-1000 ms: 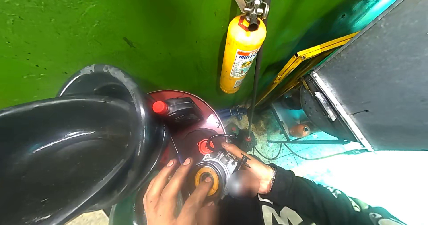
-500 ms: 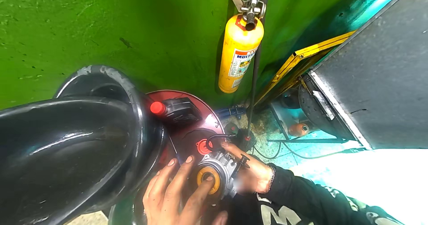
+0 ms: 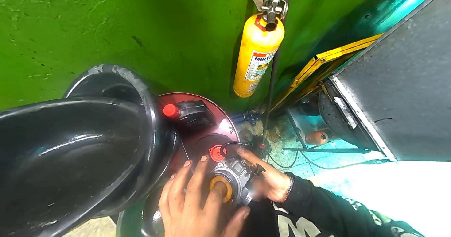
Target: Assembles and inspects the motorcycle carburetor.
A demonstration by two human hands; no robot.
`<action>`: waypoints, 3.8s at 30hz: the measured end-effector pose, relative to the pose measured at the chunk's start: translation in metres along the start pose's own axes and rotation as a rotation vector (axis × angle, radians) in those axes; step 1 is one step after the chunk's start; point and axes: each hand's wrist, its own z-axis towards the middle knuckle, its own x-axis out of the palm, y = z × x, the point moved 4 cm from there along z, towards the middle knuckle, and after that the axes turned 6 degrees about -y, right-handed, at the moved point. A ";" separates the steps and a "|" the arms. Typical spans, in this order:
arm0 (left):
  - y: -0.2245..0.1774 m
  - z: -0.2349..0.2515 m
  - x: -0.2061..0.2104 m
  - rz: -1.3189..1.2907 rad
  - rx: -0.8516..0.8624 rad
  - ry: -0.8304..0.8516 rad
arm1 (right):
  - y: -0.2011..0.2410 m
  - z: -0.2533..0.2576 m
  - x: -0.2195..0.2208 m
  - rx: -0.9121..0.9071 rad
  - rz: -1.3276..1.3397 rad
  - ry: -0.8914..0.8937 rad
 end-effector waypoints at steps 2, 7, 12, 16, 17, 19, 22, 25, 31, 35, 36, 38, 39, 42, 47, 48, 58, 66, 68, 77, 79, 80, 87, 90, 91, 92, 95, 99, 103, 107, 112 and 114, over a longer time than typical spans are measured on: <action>-0.001 0.000 0.002 0.023 0.000 0.000 | -0.001 0.001 -0.002 0.000 -0.003 -0.011; -0.001 -0.002 0.009 0.052 0.016 0.055 | 0.001 -0.001 -0.004 -0.020 -0.025 -0.046; 0.000 -0.004 0.012 0.047 0.023 0.052 | -0.001 0.000 -0.005 -0.018 -0.010 -0.006; -0.002 -0.002 0.012 0.048 0.019 0.060 | -0.001 0.002 -0.005 -0.004 0.007 0.016; -0.003 -0.002 0.012 0.051 0.018 0.064 | -0.002 0.003 -0.005 -0.004 0.008 0.024; -0.004 -0.002 0.012 0.049 0.014 0.064 | -0.003 0.003 -0.006 -0.005 0.015 0.034; -0.005 -0.001 0.014 0.038 0.015 0.046 | -0.004 0.004 -0.006 -0.007 0.025 0.032; -0.006 -0.001 0.014 0.048 0.011 0.031 | -0.005 0.005 -0.005 -0.001 0.024 0.039; -0.010 0.000 0.020 0.128 -0.020 -0.002 | -0.001 0.000 -0.002 -0.047 0.010 -0.103; -0.011 0.000 0.023 0.159 -0.037 -0.042 | -0.001 0.001 -0.003 -0.088 0.023 -0.142; -0.011 0.000 0.023 0.158 -0.041 -0.047 | 0.000 0.000 -0.003 -0.093 0.029 -0.145; -0.011 0.001 0.024 0.161 -0.053 -0.055 | 0.000 0.001 -0.003 -0.110 0.042 -0.151; -0.012 0.001 0.025 0.165 -0.059 -0.057 | 0.000 0.001 -0.003 -0.119 0.048 -0.157; -0.014 0.003 0.027 0.179 -0.068 -0.069 | 0.000 0.001 -0.003 -0.156 0.058 -0.174; -0.019 0.007 0.032 0.196 -0.093 -0.093 | 0.002 -0.002 -0.003 -0.257 0.078 -0.226; -0.019 0.007 0.033 0.197 -0.098 -0.098 | 0.002 -0.003 -0.004 -0.279 0.082 -0.237; -0.014 0.011 0.021 0.011 -0.128 -0.052 | 0.011 -0.003 -0.006 -0.274 0.142 -0.236; 0.021 0.005 -0.001 -0.345 -0.136 -0.106 | 0.011 -0.003 -0.006 -0.106 0.162 -0.116; 0.020 0.006 0.002 -0.359 -0.124 -0.095 | 0.009 -0.003 -0.005 -0.097 0.159 -0.100; 0.015 0.006 0.009 -0.424 -0.124 -0.070 | 0.008 -0.002 -0.005 -0.114 0.154 -0.091; 0.014 0.006 0.010 -0.431 -0.125 -0.078 | 0.008 -0.002 -0.006 -0.117 0.157 -0.089; 0.014 0.006 0.010 -0.433 -0.125 -0.080 | 0.007 -0.002 -0.006 -0.118 0.160 -0.088; 0.013 0.006 0.009 -0.444 -0.128 -0.092 | 0.008 -0.003 -0.004 -0.114 0.175 -0.087; 0.011 0.007 0.009 -0.446 -0.132 -0.091 | 0.008 -0.002 -0.005 -0.123 0.185 -0.070; 0.010 0.007 0.009 -0.447 -0.135 -0.090 | 0.008 -0.002 -0.005 -0.122 0.183 -0.063; 0.010 0.007 0.010 -0.450 -0.138 -0.089 | 0.007 -0.002 -0.006 -0.119 0.181 -0.061; 0.008 0.008 0.011 -0.450 -0.144 -0.096 | 0.007 -0.002 -0.007 -0.117 0.185 -0.068; 0.006 0.008 0.011 -0.454 -0.146 -0.091 | 0.007 -0.002 -0.008 -0.131 0.196 -0.049; 0.008 0.007 0.011 -0.457 -0.153 -0.084 | 0.007 -0.002 -0.007 -0.128 0.196 -0.041; 0.010 0.006 0.010 -0.450 -0.146 -0.073 | 0.007 -0.002 -0.007 -0.115 0.182 -0.052; 0.011 0.006 0.008 -0.429 -0.123 -0.064 | 0.008 -0.002 -0.007 -0.105 0.188 -0.049; 0.011 0.007 0.007 -0.419 -0.107 -0.057 | 0.008 -0.001 -0.007 -0.112 0.186 -0.034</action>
